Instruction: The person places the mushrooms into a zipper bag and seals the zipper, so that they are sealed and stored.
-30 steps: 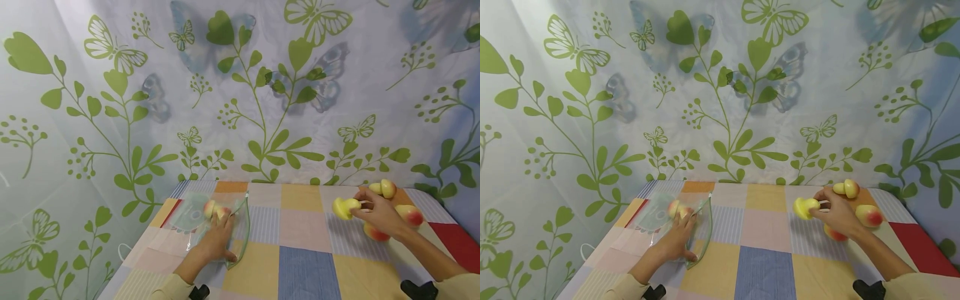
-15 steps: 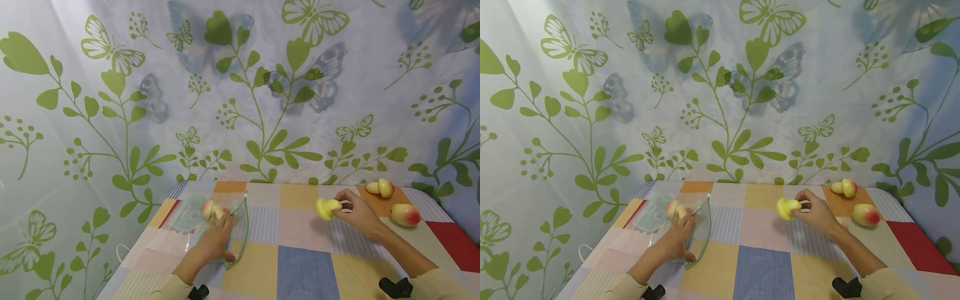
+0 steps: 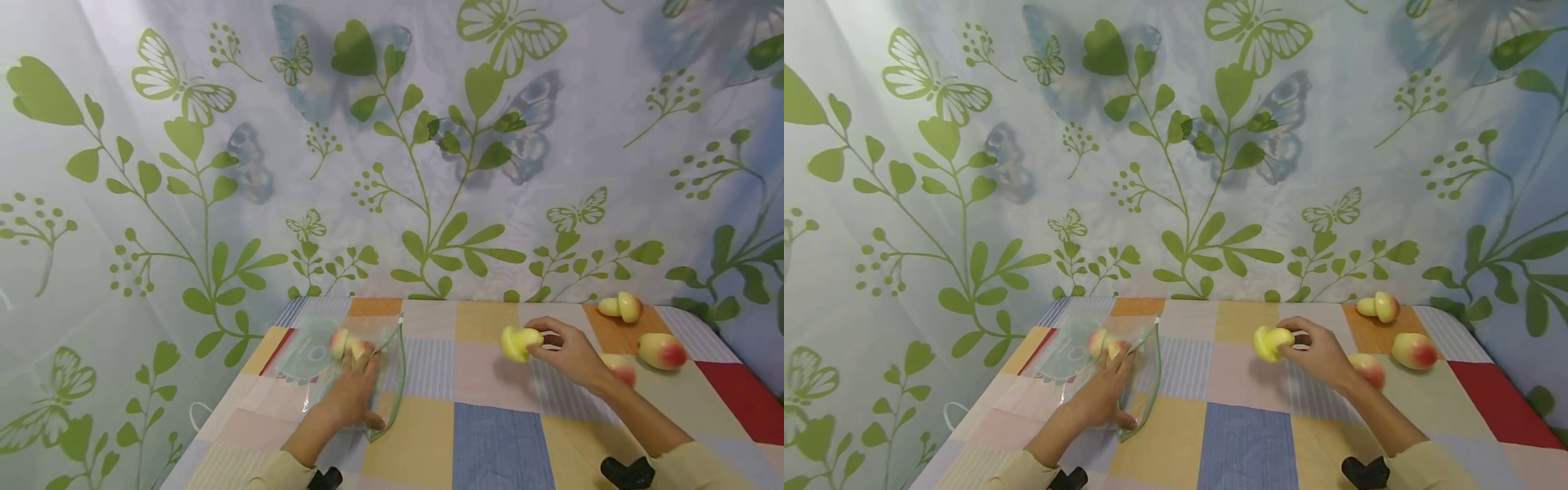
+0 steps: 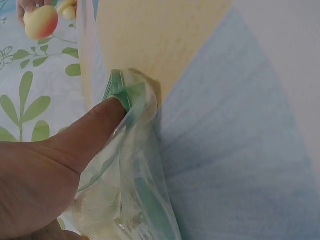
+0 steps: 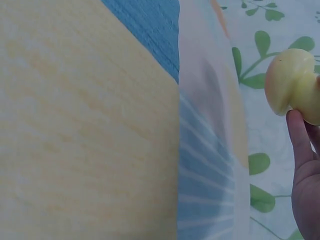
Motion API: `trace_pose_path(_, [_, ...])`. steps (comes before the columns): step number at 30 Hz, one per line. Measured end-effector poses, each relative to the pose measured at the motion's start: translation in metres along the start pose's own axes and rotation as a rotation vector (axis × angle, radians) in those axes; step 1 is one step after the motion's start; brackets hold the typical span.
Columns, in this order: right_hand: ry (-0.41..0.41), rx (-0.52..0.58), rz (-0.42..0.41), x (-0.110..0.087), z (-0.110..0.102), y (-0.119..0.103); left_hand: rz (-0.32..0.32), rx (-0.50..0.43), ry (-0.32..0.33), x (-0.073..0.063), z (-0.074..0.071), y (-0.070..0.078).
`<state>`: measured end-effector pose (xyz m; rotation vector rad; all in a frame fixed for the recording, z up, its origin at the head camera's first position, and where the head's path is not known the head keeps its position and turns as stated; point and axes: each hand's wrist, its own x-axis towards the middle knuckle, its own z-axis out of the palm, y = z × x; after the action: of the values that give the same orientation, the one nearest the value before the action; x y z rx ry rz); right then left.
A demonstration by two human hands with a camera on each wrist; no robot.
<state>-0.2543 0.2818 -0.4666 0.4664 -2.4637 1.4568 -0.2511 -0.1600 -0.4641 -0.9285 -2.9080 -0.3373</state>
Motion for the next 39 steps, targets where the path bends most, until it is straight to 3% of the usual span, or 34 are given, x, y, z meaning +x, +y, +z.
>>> trace_pose_path(4, [-0.004,0.033,-0.001,0.002,0.006,-0.002,0.009,-0.007,0.009,0.0,-0.001,0.001])
trace_pose_path(20, [-0.047,0.141,-0.006,0.015,0.037,-0.014,-0.072,-0.037,-0.027,-0.001,-0.003,0.004])
trace_pose_path(39, [-0.097,0.202,-0.014,0.032,0.075,-0.023,-0.078,-0.028,-0.039,-0.001,-0.006,0.007])
